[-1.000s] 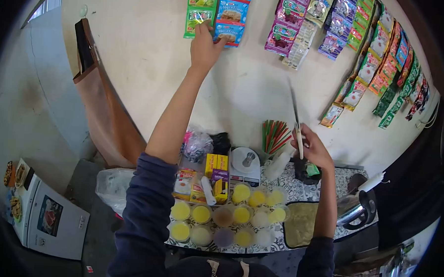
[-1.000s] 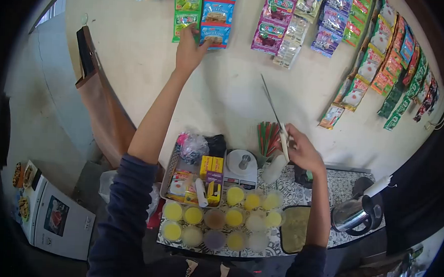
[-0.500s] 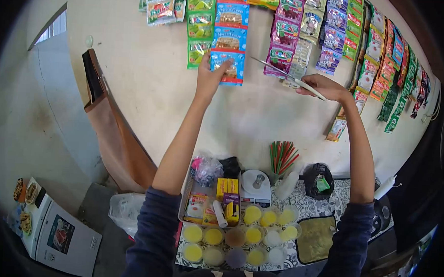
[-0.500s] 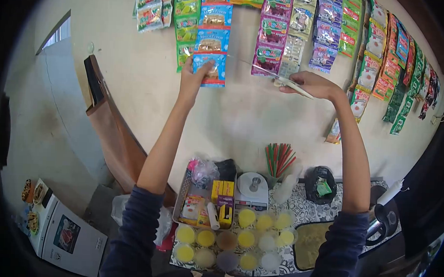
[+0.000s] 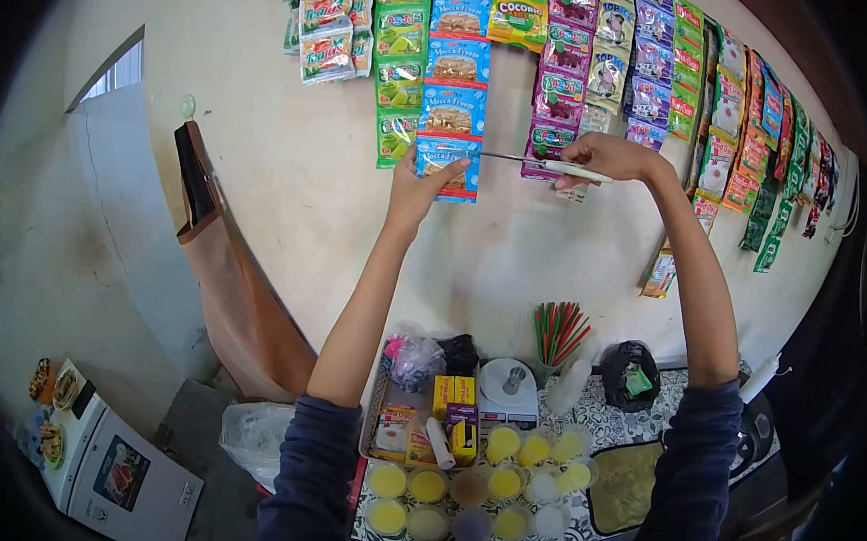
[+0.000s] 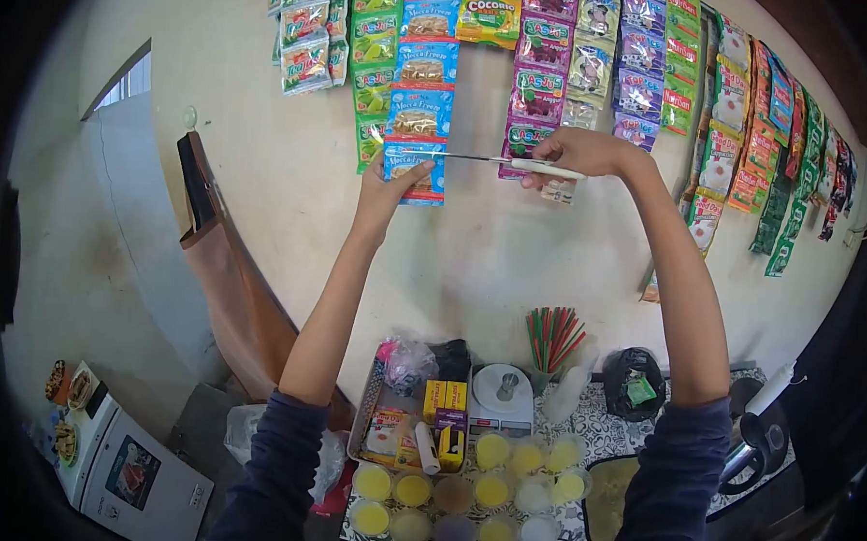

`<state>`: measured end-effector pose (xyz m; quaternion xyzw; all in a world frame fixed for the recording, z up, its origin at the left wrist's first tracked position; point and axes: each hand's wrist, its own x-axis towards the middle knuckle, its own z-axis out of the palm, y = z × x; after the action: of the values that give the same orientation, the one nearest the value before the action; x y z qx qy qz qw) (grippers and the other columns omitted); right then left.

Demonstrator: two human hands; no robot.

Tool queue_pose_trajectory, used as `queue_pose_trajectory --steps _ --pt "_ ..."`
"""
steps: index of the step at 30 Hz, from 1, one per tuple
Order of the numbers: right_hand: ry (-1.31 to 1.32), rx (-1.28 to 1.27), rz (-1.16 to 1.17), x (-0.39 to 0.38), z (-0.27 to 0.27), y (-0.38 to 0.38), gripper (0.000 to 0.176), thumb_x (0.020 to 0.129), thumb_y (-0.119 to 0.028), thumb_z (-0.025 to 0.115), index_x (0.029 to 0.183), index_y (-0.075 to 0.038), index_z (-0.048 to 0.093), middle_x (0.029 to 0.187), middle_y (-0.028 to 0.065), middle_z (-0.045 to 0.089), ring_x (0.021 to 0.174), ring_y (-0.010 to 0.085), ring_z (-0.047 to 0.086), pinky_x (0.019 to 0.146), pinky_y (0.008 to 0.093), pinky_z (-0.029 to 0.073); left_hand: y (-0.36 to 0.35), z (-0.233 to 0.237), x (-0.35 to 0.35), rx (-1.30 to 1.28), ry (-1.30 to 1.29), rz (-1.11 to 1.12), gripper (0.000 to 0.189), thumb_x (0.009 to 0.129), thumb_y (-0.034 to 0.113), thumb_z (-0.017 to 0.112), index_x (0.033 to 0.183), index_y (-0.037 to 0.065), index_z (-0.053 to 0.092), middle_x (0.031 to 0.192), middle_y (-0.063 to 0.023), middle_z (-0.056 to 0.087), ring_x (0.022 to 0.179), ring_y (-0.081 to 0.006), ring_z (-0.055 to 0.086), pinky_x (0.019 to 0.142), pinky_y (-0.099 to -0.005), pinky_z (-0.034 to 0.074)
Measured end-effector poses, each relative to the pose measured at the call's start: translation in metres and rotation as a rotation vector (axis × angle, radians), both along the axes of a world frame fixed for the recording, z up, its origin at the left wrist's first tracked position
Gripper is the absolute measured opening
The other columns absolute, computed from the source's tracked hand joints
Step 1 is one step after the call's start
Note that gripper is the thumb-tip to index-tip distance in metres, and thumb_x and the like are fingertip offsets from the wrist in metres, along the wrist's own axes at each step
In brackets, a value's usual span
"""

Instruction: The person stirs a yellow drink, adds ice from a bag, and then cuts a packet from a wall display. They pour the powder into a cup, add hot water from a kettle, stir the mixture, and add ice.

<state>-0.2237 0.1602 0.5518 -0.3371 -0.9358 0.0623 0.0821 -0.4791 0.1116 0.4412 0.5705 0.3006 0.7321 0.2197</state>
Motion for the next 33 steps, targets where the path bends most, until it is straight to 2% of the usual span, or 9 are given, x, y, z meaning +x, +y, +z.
queue_pose_trajectory --steps 5,8,14,20,27,29,33 --pt "0.019 -0.018 0.045 -0.004 0.003 0.001 0.031 0.079 -0.038 0.069 0.074 -0.007 0.065 0.053 -0.0062 0.047 0.049 0.0026 0.039 0.045 0.0241 0.029 0.004 -0.010 -0.004 -0.168 -0.080 -0.092 0.037 0.076 0.023 0.072 0.103 0.003 0.056 0.091 -0.0048 0.064 0.080 -0.0111 0.062 0.073 -0.0261 0.051" --pt "-0.020 0.002 0.001 -0.006 0.004 -0.001 0.031 0.079 -0.037 0.068 0.076 -0.007 0.066 0.052 -0.0060 0.046 0.050 0.0030 0.039 0.045 0.0240 0.029 0.001 -0.009 -0.002 -0.188 -0.075 -0.058 0.034 0.077 0.022 0.071 0.101 0.004 0.057 0.090 -0.0042 0.064 0.079 -0.0106 0.062 0.071 -0.0255 0.051" --pt "-0.068 0.031 -0.034 -0.009 0.006 -0.003 0.032 0.079 -0.039 0.068 0.074 -0.008 0.065 0.051 -0.0061 0.043 0.049 0.0033 0.037 0.044 0.0249 0.026 0.006 -0.009 -0.004 -0.156 -0.060 -0.081 0.036 0.076 0.023 0.073 0.101 0.003 0.057 0.090 -0.0041 0.064 0.079 -0.0104 0.062 0.071 -0.0252 0.051" --pt "-0.039 0.050 0.039 -0.009 -0.001 0.002 0.037 0.080 -0.040 0.067 0.062 -0.008 0.057 0.048 -0.0061 0.040 0.046 0.0033 0.036 0.044 0.0251 0.026 0.003 -0.008 -0.003 -0.185 -0.051 -0.052 0.036 0.076 0.023 0.072 0.102 0.004 0.057 0.091 -0.0036 0.064 0.080 -0.0104 0.062 0.071 -0.0252 0.050" --pt "-0.021 0.002 0.069 -0.009 -0.003 0.001 0.038 0.081 -0.040 0.066 0.062 -0.009 0.057 0.048 -0.0063 0.040 0.044 0.0031 0.036 0.043 0.0252 0.026 0.005 -0.009 -0.002 -0.165 -0.058 -0.065 0.035 0.077 0.023 0.072 0.102 0.003 0.057 0.091 -0.0052 0.064 0.080 -0.0113 0.062 0.071 -0.0254 0.050" --pt "-0.008 -0.021 0.105 -0.009 -0.004 0.006 0.039 0.081 -0.041 0.066 0.062 -0.009 0.056 0.048 -0.0061 0.040 0.045 0.0035 0.035 0.043 0.0255 0.025 0.010 -0.011 -0.005 -0.165 -0.077 -0.064 0.039 0.071 0.028 0.077 0.097 0.003 0.061 0.090 -0.0062 0.066 0.081 -0.0122 0.062 0.077 -0.0265 0.046" --pt "-0.018 0.005 0.078 -0.015 -0.005 0.001 0.040 0.080 -0.043 0.066 0.062 -0.008 0.056 0.049 -0.0058 0.040 0.046 0.0041 0.034 0.043 0.0259 0.025 0.006 -0.008 -0.004 -0.187 -0.034 -0.068 0.040 0.070 0.028 0.077 0.098 0.003 0.061 0.091 -0.0065 0.066 0.081 -0.0124 0.062 0.078 -0.0271 0.046"
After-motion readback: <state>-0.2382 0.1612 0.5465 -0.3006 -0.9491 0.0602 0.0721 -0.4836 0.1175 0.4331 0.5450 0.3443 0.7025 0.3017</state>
